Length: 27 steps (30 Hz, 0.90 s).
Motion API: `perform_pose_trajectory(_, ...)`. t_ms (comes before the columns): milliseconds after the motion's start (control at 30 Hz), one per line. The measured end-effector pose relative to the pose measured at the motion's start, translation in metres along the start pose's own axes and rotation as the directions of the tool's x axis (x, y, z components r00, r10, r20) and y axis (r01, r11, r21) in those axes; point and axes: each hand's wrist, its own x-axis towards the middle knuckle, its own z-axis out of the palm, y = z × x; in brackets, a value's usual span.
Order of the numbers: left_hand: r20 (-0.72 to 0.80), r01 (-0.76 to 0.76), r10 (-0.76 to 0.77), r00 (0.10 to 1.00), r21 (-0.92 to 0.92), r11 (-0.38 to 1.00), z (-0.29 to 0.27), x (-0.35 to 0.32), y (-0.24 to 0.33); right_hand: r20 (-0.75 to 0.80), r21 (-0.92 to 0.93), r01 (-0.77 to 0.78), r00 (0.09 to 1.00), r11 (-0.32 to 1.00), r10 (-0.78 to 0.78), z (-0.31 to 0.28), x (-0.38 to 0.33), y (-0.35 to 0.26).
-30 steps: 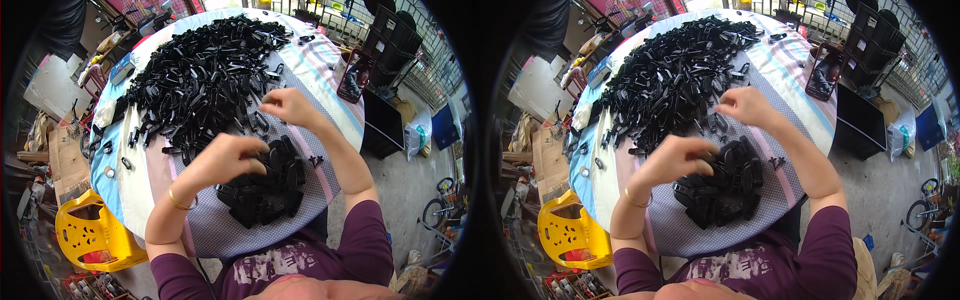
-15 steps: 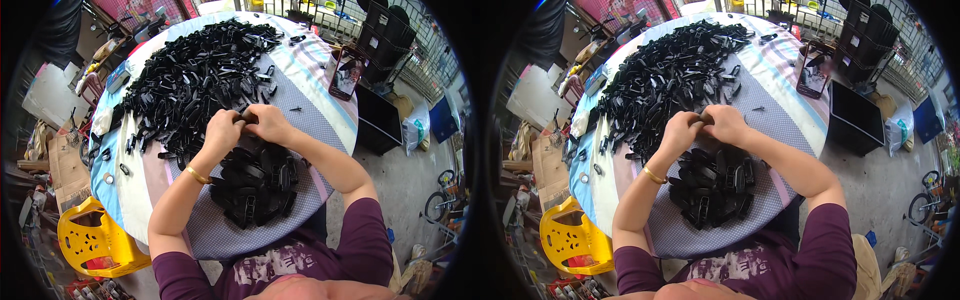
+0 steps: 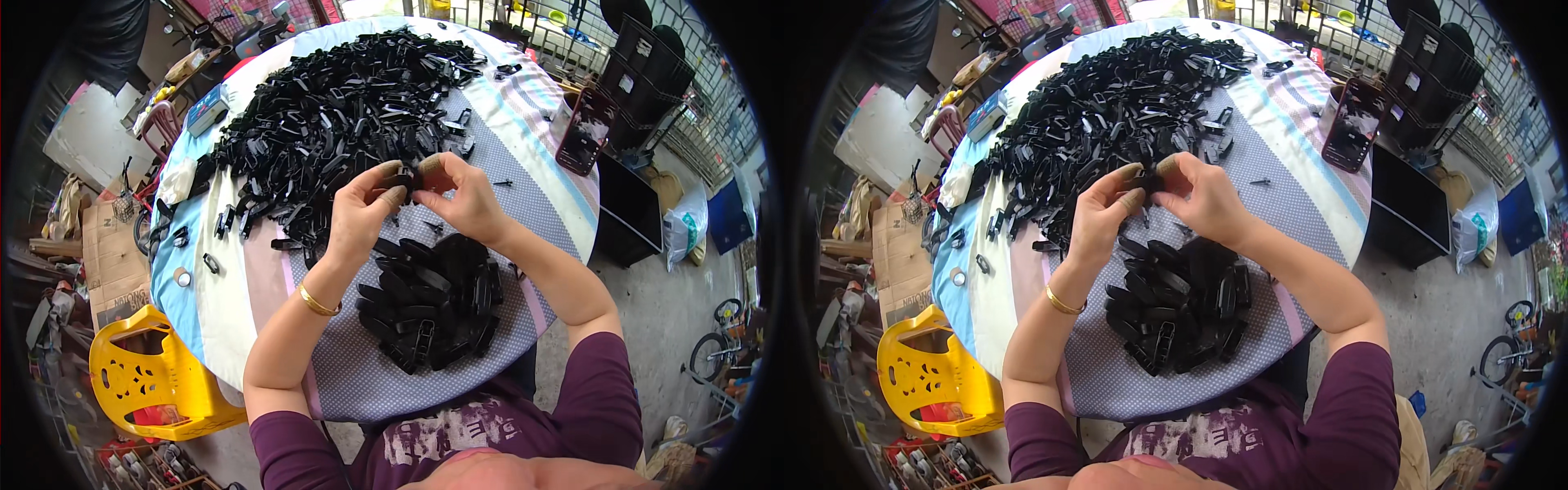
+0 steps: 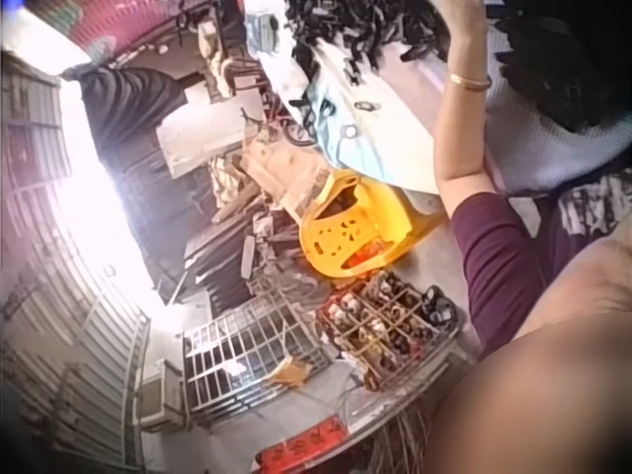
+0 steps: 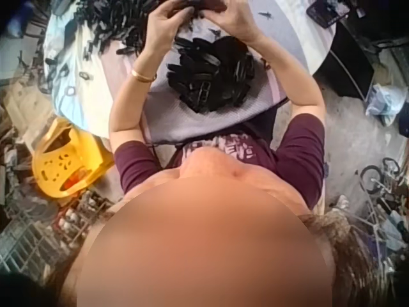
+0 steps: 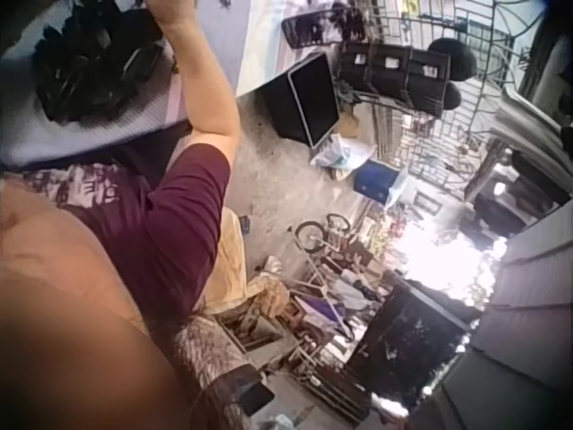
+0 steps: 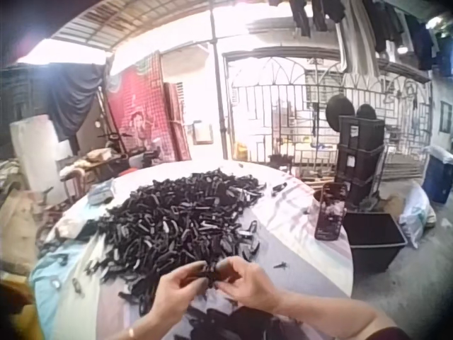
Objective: Manually processing or assembling small black plastic components at a table.
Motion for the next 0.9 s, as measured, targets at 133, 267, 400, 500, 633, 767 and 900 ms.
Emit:
perform_pose_trajectory(133,-0.02,-0.033,0.034,0.999,0.058,0.998,-0.001,-0.003,0.001,-0.042,-0.055,0.008,0.999,0.998,-0.01,0.005,-0.002,-0.011)
perform_pose_trajectory(267,-0.062,-0.014,0.023,0.998,0.138,0.99,0.0,-0.005,-0.001,-0.004,-0.137,0.156,0.987,0.978,-0.158,0.002,-0.003,-0.006)
perform_pose_trajectory(400,-0.105,-0.028,0.037,0.994,0.085,0.996,0.009,-0.008,-0.002,-0.03,-0.338,0.28,0.951,0.898,-0.308,0.004,-0.005,-0.007)
perform_pose_trajectory(500,-0.12,-0.023,0.022,0.992,-0.011,1.0,0.013,-0.008,-0.005,0.019,-0.465,0.402,0.895,0.788,-0.445,0.004,-0.006,-0.006)
perform_pose_trajectory(633,-0.076,0.006,-0.021,0.997,-0.19,0.982,0.007,-0.007,-0.002,-0.011,-0.411,0.407,0.893,0.815,-0.451,0.012,-0.003,-0.004)
perform_pose_trajectory(767,0.007,0.003,-0.002,1.0,-0.224,0.975,0.002,-0.006,0.004,0.058,-0.192,0.035,0.998,0.981,-0.024,0.009,-0.004,0.001)
perform_pose_trajectory(900,0.021,-0.057,0.059,0.998,-0.087,0.995,0.005,-0.008,0.005,0.207,0.05,-0.113,0.973,0.992,0.101,0.01,-0.007,0.003)
